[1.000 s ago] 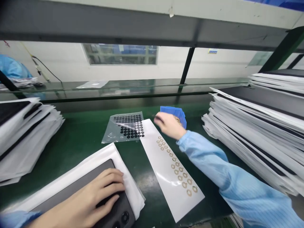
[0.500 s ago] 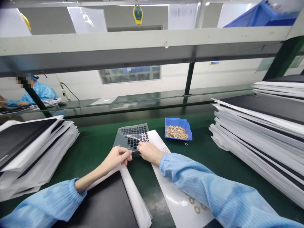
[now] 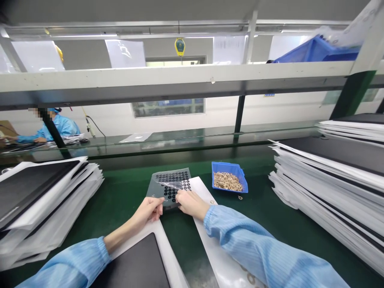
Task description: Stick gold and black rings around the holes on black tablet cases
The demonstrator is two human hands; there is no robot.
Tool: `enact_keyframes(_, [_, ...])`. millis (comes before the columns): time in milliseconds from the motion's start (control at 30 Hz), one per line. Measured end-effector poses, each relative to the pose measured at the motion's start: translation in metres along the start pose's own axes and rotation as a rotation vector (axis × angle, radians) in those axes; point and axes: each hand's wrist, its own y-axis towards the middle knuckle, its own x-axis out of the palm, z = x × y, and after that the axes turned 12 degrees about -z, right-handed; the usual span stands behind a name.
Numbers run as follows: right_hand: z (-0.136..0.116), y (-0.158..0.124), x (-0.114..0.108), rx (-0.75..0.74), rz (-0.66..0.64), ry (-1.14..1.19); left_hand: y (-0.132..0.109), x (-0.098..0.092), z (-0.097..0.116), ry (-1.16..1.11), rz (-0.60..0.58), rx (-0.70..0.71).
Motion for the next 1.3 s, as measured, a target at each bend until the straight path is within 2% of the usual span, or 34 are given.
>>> enact_keyframes(333, [0.005, 0.002, 0.005, -0.036, 0.027, 0.089, 0.001, -0.002, -0.007, -0.119, -0.004, 0.014])
enact_keyframes(467, [0.007, 0.004, 0.007, -0.021, 0.094, 0.15, -0.002, 0.0, -0.002, -0.213, -0.041, 0.002])
enact_keyframes(633, [0.007, 0.002, -0.003, 0.009, 0.222, 0.229, -0.007, 0.004, 0.01, -0.386, -0.146, -0.061])
enact_keyframes(833, [-0.008, -0.005, -0.006, -0.094, 0.188, 0.29, -0.008, 0.005, 0.013, -0.572, -0.076, -0.031])
enact_keyframes(1000, [-0.015, 0.004, -0.011, -0.061, 0.207, 0.35, -0.005, 0.005, 0.008, -0.566, -0.03, -0.046])
enact_keyframes(1133, [-0.015, 0.013, -0.01, -0.019, 0.217, 0.376, -0.006, 0.006, 0.009, -0.529, -0.024, -0.053])
enact_keyframes(1300, [-0.013, 0.011, -0.007, 0.002, 0.192, 0.379, -0.006, 0.007, 0.011, -0.481, -0.05, -0.087])
